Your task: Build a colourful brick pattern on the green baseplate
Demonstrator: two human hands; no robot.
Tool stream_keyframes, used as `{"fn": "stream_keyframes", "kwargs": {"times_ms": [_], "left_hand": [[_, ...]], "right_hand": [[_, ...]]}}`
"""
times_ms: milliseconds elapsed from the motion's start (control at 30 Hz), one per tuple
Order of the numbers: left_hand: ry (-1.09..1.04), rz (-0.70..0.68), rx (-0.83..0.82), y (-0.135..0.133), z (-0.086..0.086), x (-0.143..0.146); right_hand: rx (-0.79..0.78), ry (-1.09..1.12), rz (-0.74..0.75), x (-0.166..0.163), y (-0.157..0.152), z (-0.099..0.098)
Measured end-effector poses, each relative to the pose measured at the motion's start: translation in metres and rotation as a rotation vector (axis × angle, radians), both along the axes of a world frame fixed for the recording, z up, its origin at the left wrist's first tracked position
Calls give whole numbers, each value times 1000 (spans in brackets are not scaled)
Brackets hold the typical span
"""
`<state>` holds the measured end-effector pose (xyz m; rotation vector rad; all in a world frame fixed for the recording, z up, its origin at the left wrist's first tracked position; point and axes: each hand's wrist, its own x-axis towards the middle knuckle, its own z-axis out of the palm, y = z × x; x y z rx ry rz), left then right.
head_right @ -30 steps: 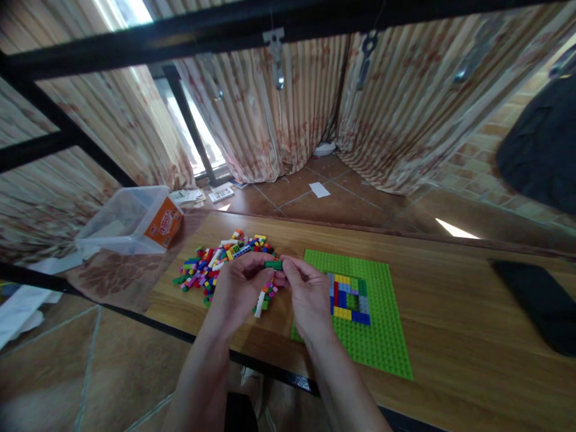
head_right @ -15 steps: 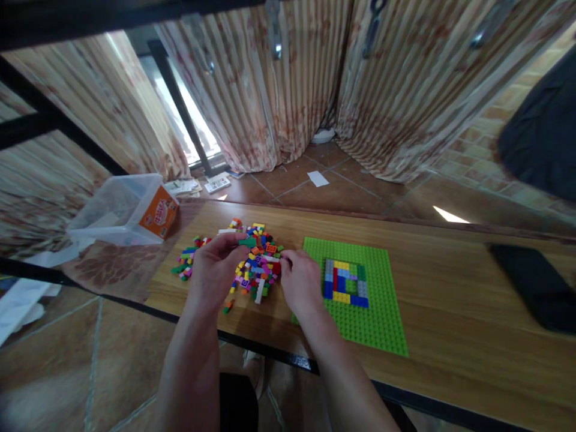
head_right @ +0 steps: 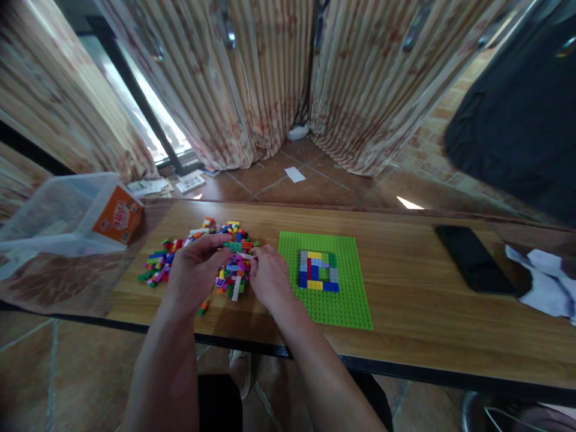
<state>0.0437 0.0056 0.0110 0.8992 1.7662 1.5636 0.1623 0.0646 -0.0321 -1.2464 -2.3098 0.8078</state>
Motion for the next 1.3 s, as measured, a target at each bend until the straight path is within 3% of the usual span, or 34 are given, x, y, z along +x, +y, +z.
{"fn": "stream_keyframes", "kwargs": {"times_ms": [200, 367, 567, 700, 867, 1000, 1300], "left_hand": [[-6, -80, -11, 1, -5, 2], [4, -145, -46, 4, -4, 11], [22, -251, -51, 13, -9, 33], [-40, -358, -16, 21, -16, 51], [-171, -387, 4, 33, -26, 75], [-175, -415, 4, 42, -32, 90], [-221, -488, -67, 50, -33, 113]], "right_hand": [[42, 113, 17, 9, 2, -1], [114, 272, -63, 32, 9, 4], [0, 468, -8, 68, 12, 15], [-36, 448, 15, 87, 10, 18], [-147, 458, -40, 111, 15, 16], [-273, 398, 54, 134, 20, 18], [-176, 222, 93, 159, 29, 17]]}}
